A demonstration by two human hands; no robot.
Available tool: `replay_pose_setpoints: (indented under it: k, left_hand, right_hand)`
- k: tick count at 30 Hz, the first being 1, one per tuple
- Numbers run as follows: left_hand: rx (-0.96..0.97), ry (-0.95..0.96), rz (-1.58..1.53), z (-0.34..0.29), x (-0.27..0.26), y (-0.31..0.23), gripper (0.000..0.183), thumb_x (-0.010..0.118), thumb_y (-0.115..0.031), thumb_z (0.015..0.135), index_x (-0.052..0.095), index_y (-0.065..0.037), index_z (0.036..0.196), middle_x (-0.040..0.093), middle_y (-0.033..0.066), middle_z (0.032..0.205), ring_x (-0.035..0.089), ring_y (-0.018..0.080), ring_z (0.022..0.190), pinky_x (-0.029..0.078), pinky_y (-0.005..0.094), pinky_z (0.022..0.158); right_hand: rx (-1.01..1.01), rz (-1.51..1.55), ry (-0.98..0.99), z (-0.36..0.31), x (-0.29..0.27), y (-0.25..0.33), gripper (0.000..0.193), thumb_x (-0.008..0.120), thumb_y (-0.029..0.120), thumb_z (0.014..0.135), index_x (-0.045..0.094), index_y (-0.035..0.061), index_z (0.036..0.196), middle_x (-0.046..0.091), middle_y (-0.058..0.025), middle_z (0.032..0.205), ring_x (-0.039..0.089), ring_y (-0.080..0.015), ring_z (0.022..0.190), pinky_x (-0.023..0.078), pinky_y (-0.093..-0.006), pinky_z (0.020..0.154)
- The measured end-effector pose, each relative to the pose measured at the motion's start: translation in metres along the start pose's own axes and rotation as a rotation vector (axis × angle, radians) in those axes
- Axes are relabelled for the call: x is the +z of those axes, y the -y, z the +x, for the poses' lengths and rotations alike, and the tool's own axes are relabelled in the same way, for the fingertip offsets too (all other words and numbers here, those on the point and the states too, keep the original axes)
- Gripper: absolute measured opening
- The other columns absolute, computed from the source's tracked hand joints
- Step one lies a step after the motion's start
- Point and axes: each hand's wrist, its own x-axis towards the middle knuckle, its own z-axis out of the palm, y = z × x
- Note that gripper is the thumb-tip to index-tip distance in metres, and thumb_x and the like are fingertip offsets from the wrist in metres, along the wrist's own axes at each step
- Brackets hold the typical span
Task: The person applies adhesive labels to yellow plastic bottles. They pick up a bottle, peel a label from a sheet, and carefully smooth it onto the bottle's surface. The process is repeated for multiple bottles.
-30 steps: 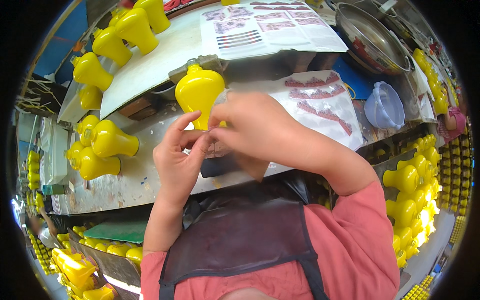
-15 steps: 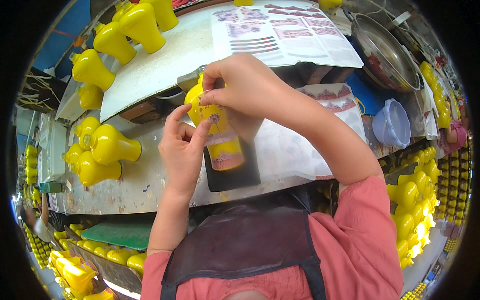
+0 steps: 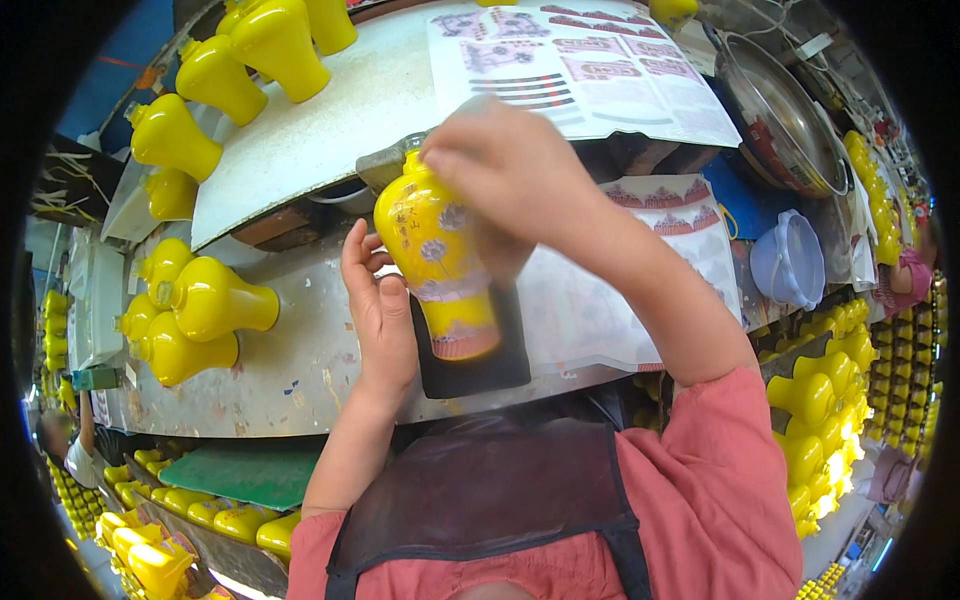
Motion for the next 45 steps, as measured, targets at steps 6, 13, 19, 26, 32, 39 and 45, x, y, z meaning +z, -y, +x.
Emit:
replay_pose_setpoints:
  k: [6, 13, 19, 26, 32, 39, 45]
  left_hand:
    - [-0.003, 0.069, 0.127, 0.003, 0.007, 0.004, 0.100, 0.080, -0.030, 0.082, 0.022, -0.002, 0.158, 0.036, 0.0229, 0.147, 0.045, 0.0370, 0.133, 0.044, 0.0485, 0.109]
    - [0.026, 0.052, 0.057, 0.006, 0.003, -0.004, 0.099, 0.083, -0.029, 0.080, 0.027, -0.002, 0.157, 0.036, 0.0227, 0.149, 0.048, 0.0359, 0.131, 0.046, 0.0473, 0.107]
    - [0.348, -0.032, 0.344, 0.044, -0.009, -0.028, 0.045, 0.078, -0.019, 0.091, 0.063, -0.003, 0.130, 0.060, 0.0097, 0.127, 0.058, 0.0214, 0.110, 0.048, 0.0333, 0.095]
    - [0.332, 0.035, 0.300, 0.064, -0.011, -0.048, 0.020, 0.076, -0.013, 0.091, 0.071, -0.002, 0.107, 0.066, 0.0065, 0.111, 0.060, 0.0185, 0.102, 0.048, 0.0302, 0.089]
    - [0.277, 0.044, 0.232, 0.066, -0.008, -0.047, 0.015, 0.077, -0.011, 0.091, 0.069, -0.002, 0.099, 0.066, 0.0057, 0.110, 0.059, 0.0172, 0.100, 0.047, 0.0293, 0.088]
    - [0.310, -0.029, 0.222, 0.062, -0.001, -0.044, 0.016, 0.078, -0.011, 0.091, 0.067, -0.003, 0.099, 0.066, 0.0066, 0.109, 0.059, 0.0179, 0.100, 0.047, 0.0301, 0.090]
    - [0.338, -0.027, 0.241, 0.062, 0.000, -0.042, 0.015, 0.078, -0.010, 0.091, 0.066, -0.003, 0.097, 0.067, 0.0075, 0.108, 0.060, 0.0209, 0.104, 0.047, 0.0320, 0.094]
  right_hand:
    - [-0.127, -0.229, -0.012, -0.023, 0.013, -0.002, 0.033, 0.071, 0.034, 0.093, 0.074, 0.0177, 0.122, 0.065, -0.0163, 0.097, 0.065, -0.0349, 0.089, 0.053, -0.0449, 0.079]
    - [-0.141, -0.126, -0.017, -0.027, 0.009, 0.002, 0.035, 0.072, 0.031, 0.092, 0.073, 0.0150, 0.123, 0.067, -0.0169, 0.100, 0.066, -0.0348, 0.094, 0.053, -0.0449, 0.080]
    - [-0.076, -0.182, 0.030, -0.006, 0.009, 0.004, 0.023, 0.071, 0.024, 0.090, 0.078, 0.0100, 0.107, 0.069, -0.0172, 0.096, 0.068, -0.0362, 0.092, 0.054, -0.0434, 0.081]
    - [-0.016, -0.021, 0.262, 0.020, -0.006, 0.012, 0.021, 0.068, 0.019, 0.090, 0.076, 0.0051, 0.103, 0.071, -0.0181, 0.101, 0.069, -0.0347, 0.097, 0.055, -0.0404, 0.085]
    - [-0.043, 0.142, 0.172, 0.015, -0.004, 0.011, 0.022, 0.075, 0.020, 0.088, 0.074, 0.0050, 0.104, 0.069, -0.0119, 0.097, 0.066, -0.0235, 0.080, 0.053, -0.0345, 0.073]
    - [-0.042, 0.014, 0.367, 0.021, -0.009, 0.011, 0.028, 0.076, 0.026, 0.083, 0.074, 0.0034, 0.098, 0.073, -0.0170, 0.100, 0.071, -0.0319, 0.090, 0.055, -0.0377, 0.080]
    - [0.072, 0.327, 0.350, 0.023, -0.008, 0.015, 0.022, 0.075, 0.018, 0.084, 0.073, 0.0031, 0.100, 0.072, -0.0101, 0.092, 0.069, -0.0198, 0.087, 0.055, -0.0338, 0.078]
